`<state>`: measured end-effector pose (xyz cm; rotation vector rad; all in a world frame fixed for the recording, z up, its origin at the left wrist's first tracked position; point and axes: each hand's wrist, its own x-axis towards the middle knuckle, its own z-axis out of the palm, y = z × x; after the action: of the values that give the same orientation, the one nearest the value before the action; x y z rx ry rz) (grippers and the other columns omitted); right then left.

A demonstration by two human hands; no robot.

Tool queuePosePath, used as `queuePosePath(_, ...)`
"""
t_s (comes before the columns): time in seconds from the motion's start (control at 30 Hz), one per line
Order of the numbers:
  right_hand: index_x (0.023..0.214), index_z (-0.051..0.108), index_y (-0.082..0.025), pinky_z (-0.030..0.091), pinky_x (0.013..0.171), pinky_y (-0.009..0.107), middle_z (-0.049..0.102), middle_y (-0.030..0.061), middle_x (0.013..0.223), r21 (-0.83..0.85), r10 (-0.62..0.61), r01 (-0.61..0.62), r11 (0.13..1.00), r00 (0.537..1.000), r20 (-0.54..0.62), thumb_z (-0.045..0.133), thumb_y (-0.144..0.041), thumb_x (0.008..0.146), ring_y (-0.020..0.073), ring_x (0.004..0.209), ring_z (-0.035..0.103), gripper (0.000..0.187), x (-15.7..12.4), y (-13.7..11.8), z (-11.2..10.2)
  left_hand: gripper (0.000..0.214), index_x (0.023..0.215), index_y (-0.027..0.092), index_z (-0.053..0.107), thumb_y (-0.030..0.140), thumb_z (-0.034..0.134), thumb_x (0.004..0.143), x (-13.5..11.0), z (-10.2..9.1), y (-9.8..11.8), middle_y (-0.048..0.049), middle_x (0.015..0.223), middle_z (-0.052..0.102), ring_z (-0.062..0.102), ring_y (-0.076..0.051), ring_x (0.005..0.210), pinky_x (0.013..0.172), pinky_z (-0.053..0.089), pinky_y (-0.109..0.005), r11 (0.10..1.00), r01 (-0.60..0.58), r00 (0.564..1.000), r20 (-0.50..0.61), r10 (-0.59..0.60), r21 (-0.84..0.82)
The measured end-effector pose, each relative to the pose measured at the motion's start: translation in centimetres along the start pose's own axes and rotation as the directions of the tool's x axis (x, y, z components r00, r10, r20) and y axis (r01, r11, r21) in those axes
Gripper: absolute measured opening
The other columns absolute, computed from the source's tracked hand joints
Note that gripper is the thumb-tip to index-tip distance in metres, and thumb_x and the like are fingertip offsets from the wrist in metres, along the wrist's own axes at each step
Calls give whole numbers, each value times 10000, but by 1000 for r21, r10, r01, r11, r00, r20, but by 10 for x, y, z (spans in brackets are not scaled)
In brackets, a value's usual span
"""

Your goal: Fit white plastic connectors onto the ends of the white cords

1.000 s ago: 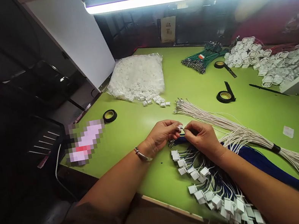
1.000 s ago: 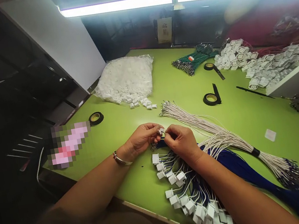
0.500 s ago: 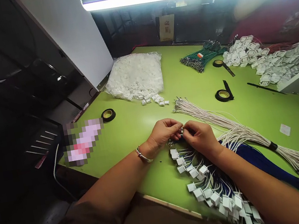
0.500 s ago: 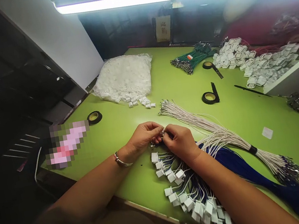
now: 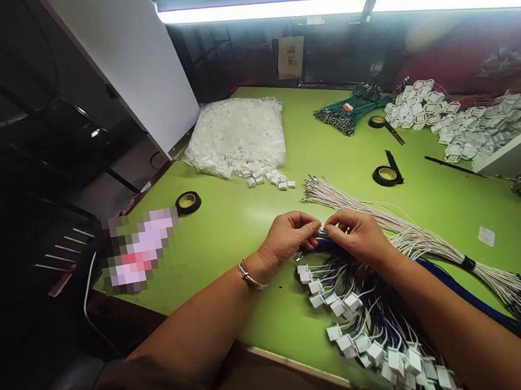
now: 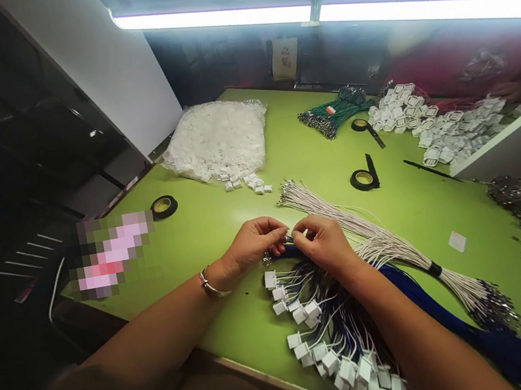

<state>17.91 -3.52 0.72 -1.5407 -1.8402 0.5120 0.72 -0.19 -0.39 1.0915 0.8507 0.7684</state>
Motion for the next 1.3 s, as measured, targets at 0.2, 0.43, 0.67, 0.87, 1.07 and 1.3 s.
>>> queuePosePath(0.2, 899, 683, -203, 363, 569, 290, 605, 86, 919, -580, 132, -195, 791, 980, -151, 524, -273, 815, 179, 712, 551, 193, 17, 33, -19, 263, 767, 87, 610, 313, 732, 708, -3, -1, 3, -7, 607, 603, 576, -68, 488, 446, 444, -164, 998, 23, 998, -56, -27, -63)
queuePosePath(0.43, 777, 657, -189, 390, 655, 297, 638, 72, 843, -537, -59, -100, 838, 961, -270, 484, -266, 839, 188, 753, 565, 200, 11, 37, -32, 276, 775, 88, 608, 327, 729, 708, -2, -2, 1, -7, 610, 604, 579, -70, 485, 447, 451, -168, 998, 22, 999, -39, -24, -54)
queuePosePath(0.67, 721, 616, -189, 384, 548, 274, 625, 33, 624, -290, 142, -200, 936, 968, -207, 518, -276, 794, 150, 545, 525, 150, 8, 20, -44, 278, 776, 87, 613, 329, 732, 706, -3, -2, 3, -13, 615, 608, 577, -66, 485, 445, 451, -162, 998, 23, 999, -42, -25, -53)
queuePosePath(0.87, 790, 631, -175, 453, 560, 258, 637, 21, 645, 88, 164, -140, 986, 898, -408, 595, -335, 764, 138, 558, 577, 166, 8, 18, -63, 252, 770, 88, 609, 307, 722, 719, -4, -1, 6, -10, 610, 604, 573, -66, 487, 456, 458, -170, 999, 24, 999, -34, -25, -47)
queuePosePath(1.07, 788, 689, -180, 467, 600, 282, 685, 40, 666, 82, 139, -136, 987, 990, -26, 593, -352, 763, 159, 601, 609, 198, 11, 6, -41, 229, 769, 89, 606, 291, 707, 736, -4, -1, 6, -10, 605, 603, 568, -63, 478, 456, 445, -166, 999, 45, 998, -40, -46, -25)
queuePosePath(1.3, 725, 698, -208, 406, 566, 267, 667, 17, 616, -109, 5, 12, 994, 987, 162, 529, -220, 766, 140, 569, 566, 175, 29, -43, -10, 305, 797, 86, 609, 348, 734, 704, -7, -3, 6, 4, 591, 592, 561, -61, 485, 489, 466, -180, 995, 34, 999, 3, -34, -97)
